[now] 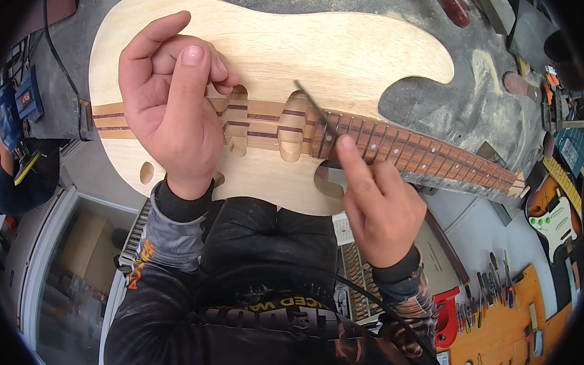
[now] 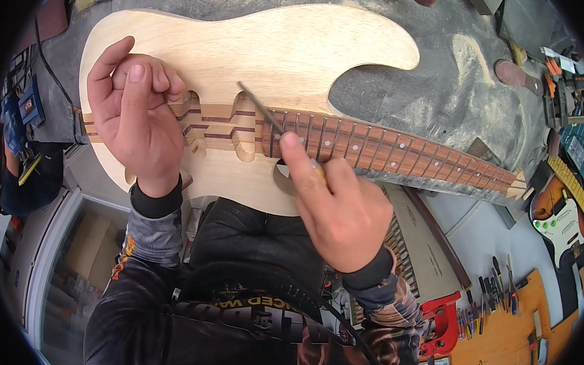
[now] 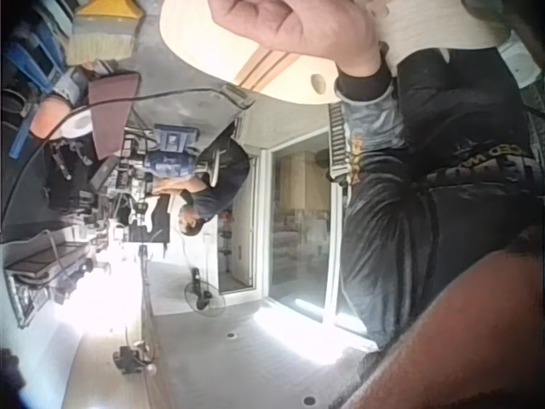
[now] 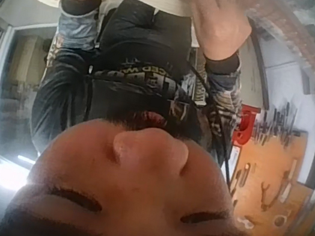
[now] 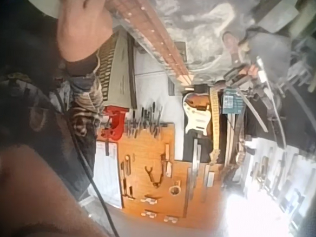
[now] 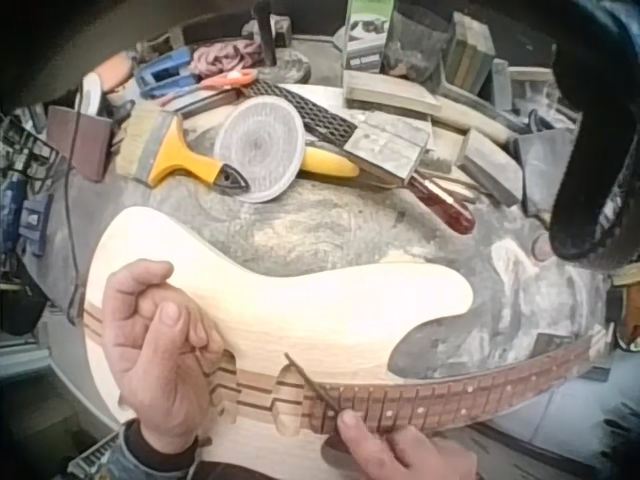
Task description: The person uses a file to smooth the edges of the frets on a guitar neck, then turns the guitar body over to continue filing around the pickup cavities.
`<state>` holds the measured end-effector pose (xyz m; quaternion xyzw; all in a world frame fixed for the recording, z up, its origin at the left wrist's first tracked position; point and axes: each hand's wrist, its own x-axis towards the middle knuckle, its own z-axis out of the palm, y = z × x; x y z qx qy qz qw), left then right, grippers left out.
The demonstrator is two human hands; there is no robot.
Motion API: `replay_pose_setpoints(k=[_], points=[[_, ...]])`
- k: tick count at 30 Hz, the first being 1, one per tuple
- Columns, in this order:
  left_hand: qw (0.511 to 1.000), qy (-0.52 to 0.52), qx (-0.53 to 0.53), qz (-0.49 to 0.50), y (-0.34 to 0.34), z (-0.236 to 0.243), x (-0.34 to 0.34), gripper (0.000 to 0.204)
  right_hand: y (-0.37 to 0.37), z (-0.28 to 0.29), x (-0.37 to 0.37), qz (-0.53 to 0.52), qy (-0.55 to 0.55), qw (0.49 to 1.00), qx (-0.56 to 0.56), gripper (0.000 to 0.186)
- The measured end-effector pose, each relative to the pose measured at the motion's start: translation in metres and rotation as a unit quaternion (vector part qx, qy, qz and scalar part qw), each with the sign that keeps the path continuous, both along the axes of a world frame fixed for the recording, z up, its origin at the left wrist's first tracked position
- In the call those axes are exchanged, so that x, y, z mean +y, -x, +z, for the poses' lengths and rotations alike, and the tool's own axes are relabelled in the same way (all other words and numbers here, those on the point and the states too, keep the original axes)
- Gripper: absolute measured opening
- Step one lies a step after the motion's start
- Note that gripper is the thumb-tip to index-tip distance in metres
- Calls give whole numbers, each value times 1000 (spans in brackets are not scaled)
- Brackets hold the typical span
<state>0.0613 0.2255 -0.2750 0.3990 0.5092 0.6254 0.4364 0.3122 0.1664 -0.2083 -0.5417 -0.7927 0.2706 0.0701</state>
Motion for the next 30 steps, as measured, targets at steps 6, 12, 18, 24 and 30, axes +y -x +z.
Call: replay_pose_setpoints(k=[6,12,18,24,30], points=[[1000,6,2,1,2,0,-3,33,-3,1,-23,-87,51,991,86,64],[1000,3,-13,4,0,-1,-3,33,-14,2,-46,-239,201,919,240,54],[1000,0,-28,13,-3,-1,1,31,-4,-1,-7,-76,38,994,67,60],[993,34,-107,47,8,14,-6,27,16,20,-9,12,-34,999,29,66],[995,74,-44,55,39,84,-56,38,22,51,-50,-69,76,962,255,50]])
